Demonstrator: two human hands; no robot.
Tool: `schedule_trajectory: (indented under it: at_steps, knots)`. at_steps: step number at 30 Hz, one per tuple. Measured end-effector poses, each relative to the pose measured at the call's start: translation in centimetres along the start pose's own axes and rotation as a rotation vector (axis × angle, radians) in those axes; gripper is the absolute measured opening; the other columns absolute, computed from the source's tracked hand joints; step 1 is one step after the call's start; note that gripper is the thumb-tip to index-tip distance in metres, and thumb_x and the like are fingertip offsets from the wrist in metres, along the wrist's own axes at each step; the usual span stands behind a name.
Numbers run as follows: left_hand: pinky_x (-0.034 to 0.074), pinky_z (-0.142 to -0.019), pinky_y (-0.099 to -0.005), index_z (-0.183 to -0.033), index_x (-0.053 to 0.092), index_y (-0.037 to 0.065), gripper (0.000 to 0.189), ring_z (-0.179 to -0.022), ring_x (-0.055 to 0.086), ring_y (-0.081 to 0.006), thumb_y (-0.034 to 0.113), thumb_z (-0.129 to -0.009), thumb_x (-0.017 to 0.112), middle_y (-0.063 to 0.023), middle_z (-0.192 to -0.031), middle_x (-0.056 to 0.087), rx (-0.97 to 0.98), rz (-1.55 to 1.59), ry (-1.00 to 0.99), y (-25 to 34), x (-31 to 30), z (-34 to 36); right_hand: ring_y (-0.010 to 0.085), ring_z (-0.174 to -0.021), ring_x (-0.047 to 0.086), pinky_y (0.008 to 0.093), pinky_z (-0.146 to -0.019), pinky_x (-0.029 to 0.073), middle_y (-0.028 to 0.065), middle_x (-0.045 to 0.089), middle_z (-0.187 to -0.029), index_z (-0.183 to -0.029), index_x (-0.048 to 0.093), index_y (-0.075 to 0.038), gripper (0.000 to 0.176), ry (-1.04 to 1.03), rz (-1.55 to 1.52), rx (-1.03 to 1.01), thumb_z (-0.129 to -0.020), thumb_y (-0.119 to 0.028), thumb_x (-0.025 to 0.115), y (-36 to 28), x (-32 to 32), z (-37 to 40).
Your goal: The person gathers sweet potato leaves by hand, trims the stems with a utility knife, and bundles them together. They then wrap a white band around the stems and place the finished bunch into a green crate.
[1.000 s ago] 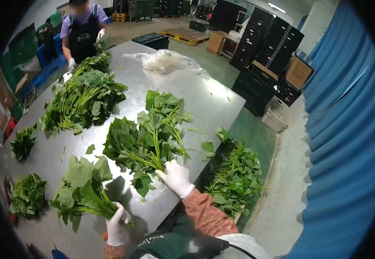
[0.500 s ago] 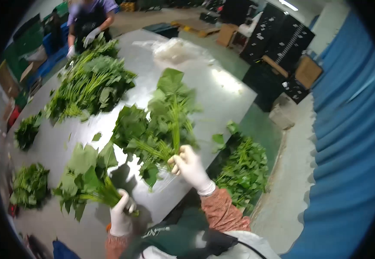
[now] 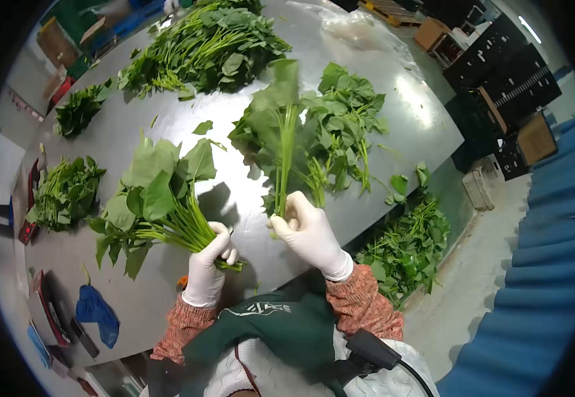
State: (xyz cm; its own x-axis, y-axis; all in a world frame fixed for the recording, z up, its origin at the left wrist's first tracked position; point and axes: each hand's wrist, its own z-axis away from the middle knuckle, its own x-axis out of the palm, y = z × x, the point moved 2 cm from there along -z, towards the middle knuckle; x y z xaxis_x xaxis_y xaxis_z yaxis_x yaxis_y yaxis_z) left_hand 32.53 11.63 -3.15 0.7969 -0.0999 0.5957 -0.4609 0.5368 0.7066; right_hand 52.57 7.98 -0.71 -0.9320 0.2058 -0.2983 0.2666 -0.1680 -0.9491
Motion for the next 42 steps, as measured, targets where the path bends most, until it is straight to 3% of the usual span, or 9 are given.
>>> schedule_trajectory:
  at_steps: [8,11,16,19,25,29,31,34,42]
  knots:
    - [0.043,-0.057,-0.0225,-0.097,0.064,0.004,0.014,-0.063,0.054,-0.0061,0.006,-0.085,0.071,0.0023,-0.079,0.061,0.167,-0.281,0.016,-0.5,0.1,0.3,0.031,-0.065,0.063,0.0395,-0.055,0.05,0.0105,0.059,-0.083,-0.092,0.05,-0.008,0.024,-0.063,0.777,-0.428,-0.077,-0.012,0.069,-1.6,5.8,2.2]
    - [0.039,-0.055,-0.0241,-0.098,0.06,0.002,0.01,-0.056,0.046,-0.0091,0.005,-0.089,0.064,0.0004,-0.068,0.052,0.203,-0.272,0.022,-0.2,-0.4,0.5,0.032,-0.067,0.064,0.0393,-0.057,0.051,0.0118,0.062,-0.085,-0.098,0.051,-0.008,0.026,-0.061,0.503,-0.419,-0.079,-0.012,0.068,-1.2,5.7,1.8]
    - [0.036,-0.054,-0.0259,-0.102,0.057,0.002,0.012,-0.053,0.04,-0.0104,0.005,-0.091,0.06,0.0008,-0.063,0.042,0.063,-0.003,0.047,0.0,-0.5,0.1,0.0069,-0.061,0.056,0.0232,-0.054,0.044,0.0017,0.058,-0.072,-0.085,0.063,0.0,0.015,-0.241,-0.067,-0.002,-0.085,-0.013,0.071,0.3,5.0,1.2]
    - [0.036,-0.055,-0.0278,-0.099,0.057,0.003,0.008,-0.052,0.038,-0.0109,0.008,-0.093,0.059,0.0013,-0.062,0.039,0.029,0.1,-0.065,-0.3,-1.5,-0.4,0.0053,-0.058,0.055,0.0209,-0.053,0.043,0.0,0.06,-0.074,-0.088,0.063,0.001,0.012,-0.192,-0.307,0.153,-0.089,-0.011,0.067,-0.1,4.9,1.8]
    - [0.03,-0.055,-0.0271,-0.09,0.053,0.009,0.007,-0.05,0.032,-0.0092,0.012,-0.094,0.058,0.0044,-0.059,0.033,-0.081,0.186,0.076,-1.0,-0.4,-0.5,0.0098,-0.055,0.055,0.0225,-0.053,0.046,0.0063,0.06,-0.08,-0.099,0.061,0.004,0.017,0.128,-0.494,0.038,-0.097,-0.012,0.059,0.7,4.4,2.6]
    - [0.026,-0.055,-0.0281,-0.065,0.037,0.015,0.037,-0.049,0.023,-0.01,0.018,-0.099,0.053,0.006,-0.054,0.023,-0.036,0.23,0.12,0.2,-3.3,-2.3,0.0079,-0.053,0.052,0.0223,-0.052,0.044,0.0044,0.059,-0.074,-0.098,0.062,0.004,0.016,0.453,-0.646,-0.082,-0.098,-0.011,0.055,1.8,-1.0,1.3]
    - [0.025,-0.054,-0.0283,-0.062,0.03,0.016,0.043,-0.049,0.02,-0.0105,0.019,-0.101,0.049,0.0059,-0.053,0.02,-0.056,0.366,0.091,1.2,-3.8,-2.3,0.0135,-0.054,0.057,0.0271,-0.056,0.048,0.0072,0.062,-0.075,-0.106,0.06,0.005,0.026,0.216,-0.059,0.089,-0.092,-0.016,0.064,2.1,-3.4,0.5]
    - [0.026,-0.053,-0.0271,-0.071,0.042,0.013,0.03,-0.047,0.022,-0.0094,0.017,-0.099,0.053,0.0065,-0.054,0.024,-0.083,0.261,0.073,1.0,-3.0,-1.7,0.0235,-0.08,0.069,0.0324,-0.071,0.053,0.0149,0.069,-0.096,-0.114,0.062,-0.001,0.039,-0.008,0.781,-0.17,-0.084,-0.024,0.069,3.3,-1.1,0.1]
    - [0.026,-0.049,-0.026,-0.09,0.053,0.008,0.01,-0.046,0.028,-0.0082,0.016,-0.095,0.057,0.0064,-0.055,0.03,-0.149,0.21,-0.121,0.1,-2.0,-0.9,0.0113,-0.082,0.062,0.026,-0.074,0.05,0.0069,0.068,-0.092,-0.101,0.064,0.005,0.019,-0.583,-0.356,0.154,-0.091,-0.012,0.061,-1.9,4.7,-1.6]
